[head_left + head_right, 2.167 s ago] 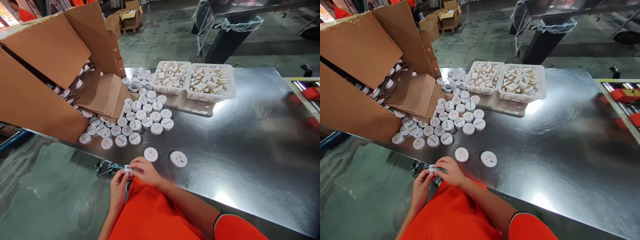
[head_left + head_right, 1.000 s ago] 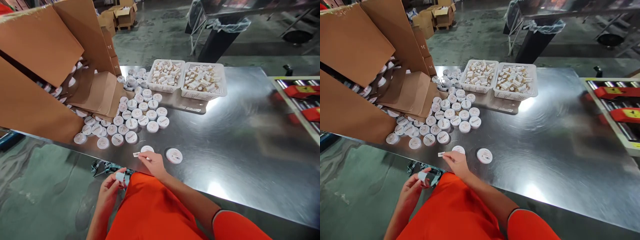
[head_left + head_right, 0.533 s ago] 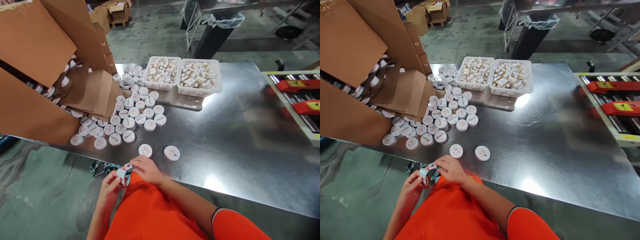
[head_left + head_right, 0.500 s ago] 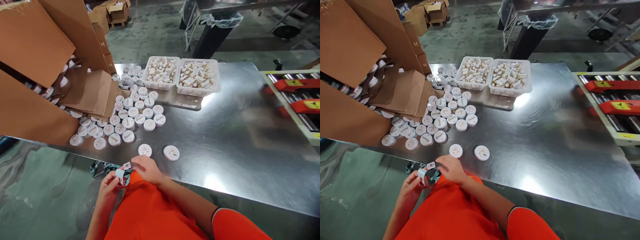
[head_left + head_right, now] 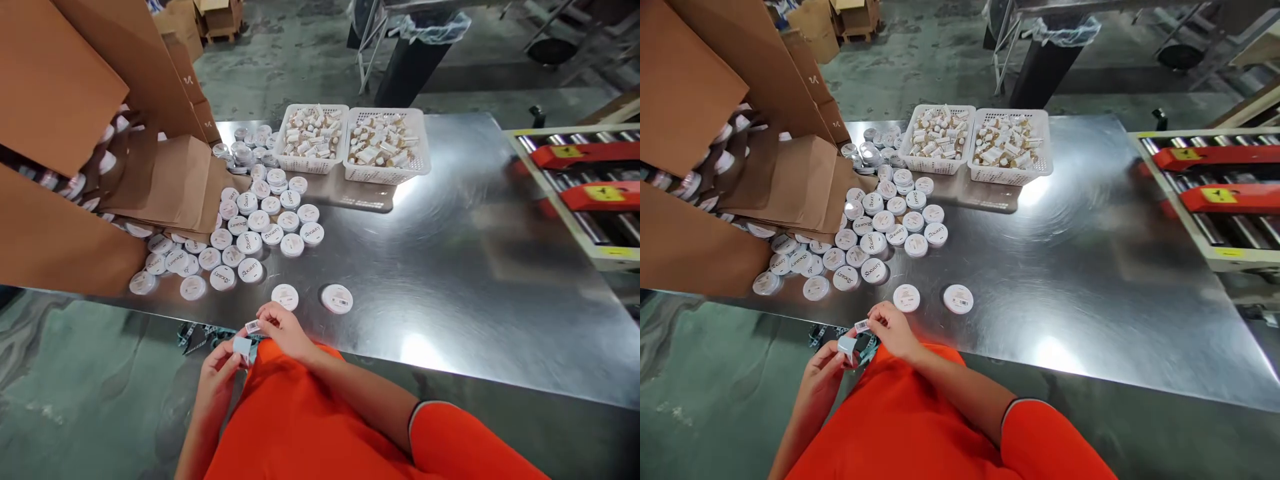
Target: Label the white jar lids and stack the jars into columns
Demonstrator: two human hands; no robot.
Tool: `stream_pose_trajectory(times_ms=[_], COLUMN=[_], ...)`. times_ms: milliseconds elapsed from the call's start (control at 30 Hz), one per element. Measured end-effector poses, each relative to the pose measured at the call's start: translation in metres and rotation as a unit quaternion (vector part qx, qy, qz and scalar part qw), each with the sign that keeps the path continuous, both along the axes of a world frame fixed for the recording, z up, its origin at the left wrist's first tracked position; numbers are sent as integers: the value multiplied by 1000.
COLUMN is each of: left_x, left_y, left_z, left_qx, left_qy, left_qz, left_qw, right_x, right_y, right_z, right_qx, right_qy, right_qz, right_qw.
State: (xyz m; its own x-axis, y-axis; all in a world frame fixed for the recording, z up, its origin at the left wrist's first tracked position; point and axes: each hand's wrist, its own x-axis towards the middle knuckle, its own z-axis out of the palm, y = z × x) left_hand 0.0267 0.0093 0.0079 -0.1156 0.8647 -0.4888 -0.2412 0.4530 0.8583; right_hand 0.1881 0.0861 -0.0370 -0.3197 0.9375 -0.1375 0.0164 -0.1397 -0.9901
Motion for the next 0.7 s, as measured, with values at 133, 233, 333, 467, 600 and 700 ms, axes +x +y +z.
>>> stream_pose_trajectory(times_ms=[133, 233, 333, 467, 600, 700], left_x=[-10, -22, -29, -26, -18, -15], left_y=[-1, -4, -9, -13, -13, -10], left_z=[-4, -10, -16, -21, -22, -19], left_qx=[12, 1, -22, -50, -68, -79], left_qy=[109, 137, 156, 146, 127, 124], left_qz=[-5, 25, 47, 58, 64, 75], left_qw=[994, 990, 986, 986, 987, 986], right_x=[31, 62, 78, 74, 68, 66], right_y=[26, 41, 43, 37, 38, 40], right_z=[-43, -88, -123, -146, -158, -164], right_qx=[4, -92, -137, -140, -134, -133], right_qy=[-107, -205, -229, -221, -232, -251], right_qz=[-137, -162, -125, -116, -112, -115], right_qw=[985, 961, 955, 958, 957, 952])
